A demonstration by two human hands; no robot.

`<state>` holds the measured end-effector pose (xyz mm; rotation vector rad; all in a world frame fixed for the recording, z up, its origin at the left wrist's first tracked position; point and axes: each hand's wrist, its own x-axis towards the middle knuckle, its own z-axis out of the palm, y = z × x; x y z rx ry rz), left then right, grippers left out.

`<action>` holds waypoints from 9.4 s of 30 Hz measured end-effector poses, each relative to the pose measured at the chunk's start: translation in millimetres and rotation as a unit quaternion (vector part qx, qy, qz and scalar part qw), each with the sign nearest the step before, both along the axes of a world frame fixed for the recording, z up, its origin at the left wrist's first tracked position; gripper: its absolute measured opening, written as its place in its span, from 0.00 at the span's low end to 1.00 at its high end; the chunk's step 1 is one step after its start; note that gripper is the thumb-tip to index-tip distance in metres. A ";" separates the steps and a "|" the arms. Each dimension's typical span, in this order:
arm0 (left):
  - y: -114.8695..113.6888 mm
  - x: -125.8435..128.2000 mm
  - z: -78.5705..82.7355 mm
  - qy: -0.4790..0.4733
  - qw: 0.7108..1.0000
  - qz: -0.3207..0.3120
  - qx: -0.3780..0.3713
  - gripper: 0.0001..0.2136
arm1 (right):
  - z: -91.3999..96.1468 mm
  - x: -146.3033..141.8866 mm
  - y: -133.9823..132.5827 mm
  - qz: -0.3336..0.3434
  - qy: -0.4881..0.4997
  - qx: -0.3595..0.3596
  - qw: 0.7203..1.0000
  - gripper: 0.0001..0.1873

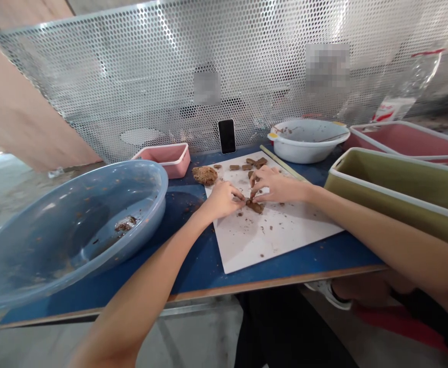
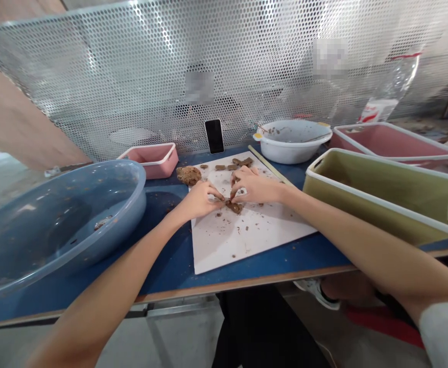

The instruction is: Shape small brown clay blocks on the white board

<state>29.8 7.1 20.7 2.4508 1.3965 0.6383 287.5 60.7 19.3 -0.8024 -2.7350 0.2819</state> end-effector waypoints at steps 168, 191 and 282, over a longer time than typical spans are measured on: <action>11.9 -3.5 -13.2 -0.008 1.000 -0.010 0.023 0.18 | 15.2 4.3 -3.4 0.084 -0.034 0.064 0.994 0.13; -2.5 6.2 -10.7 -0.017 1.000 -0.006 0.023 0.18 | 4.2 25.4 -1.8 0.056 0.024 0.042 0.997 0.15; -23.9 21.8 -32.3 -0.071 0.991 0.070 0.091 0.17 | -12.9 23.7 -3.6 0.049 0.031 0.013 0.998 0.12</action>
